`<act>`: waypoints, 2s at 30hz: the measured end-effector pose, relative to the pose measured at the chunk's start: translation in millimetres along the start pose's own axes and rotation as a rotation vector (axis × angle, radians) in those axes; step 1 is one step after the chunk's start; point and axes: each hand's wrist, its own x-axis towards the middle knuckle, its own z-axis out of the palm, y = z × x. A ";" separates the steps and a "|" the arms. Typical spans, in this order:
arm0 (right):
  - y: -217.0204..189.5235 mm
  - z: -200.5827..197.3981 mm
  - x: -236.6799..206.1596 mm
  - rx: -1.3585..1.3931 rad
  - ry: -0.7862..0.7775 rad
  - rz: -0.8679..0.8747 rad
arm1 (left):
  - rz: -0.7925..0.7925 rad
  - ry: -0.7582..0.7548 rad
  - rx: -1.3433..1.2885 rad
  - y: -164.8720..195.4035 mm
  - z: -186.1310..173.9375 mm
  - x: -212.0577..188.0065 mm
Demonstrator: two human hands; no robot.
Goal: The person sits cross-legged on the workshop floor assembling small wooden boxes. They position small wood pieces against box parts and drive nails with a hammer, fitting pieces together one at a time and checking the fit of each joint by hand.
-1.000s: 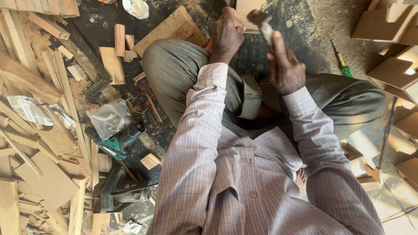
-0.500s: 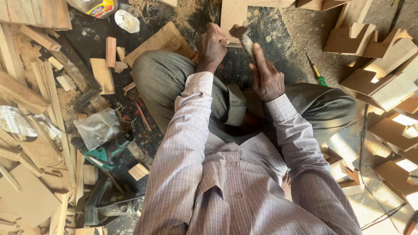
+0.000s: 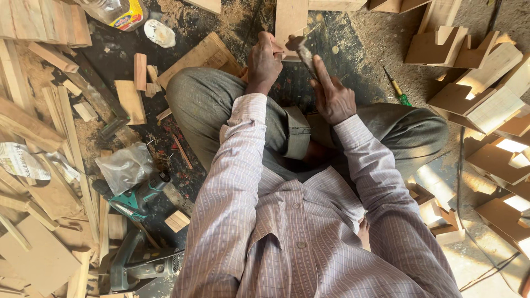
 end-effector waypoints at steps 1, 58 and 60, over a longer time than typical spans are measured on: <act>-1.5 -0.7 -2.4 0.039 0.066 -0.040 | 0.006 -0.002 -0.032 -1.7 1.6 -1.9; -25.2 -15.9 17.3 0.001 -0.219 0.184 | -0.312 -0.060 -0.207 -64.7 37.8 44.4; -20.9 -19.3 17.3 0.050 -0.163 0.134 | -0.177 -0.033 -0.123 -66.9 38.7 46.0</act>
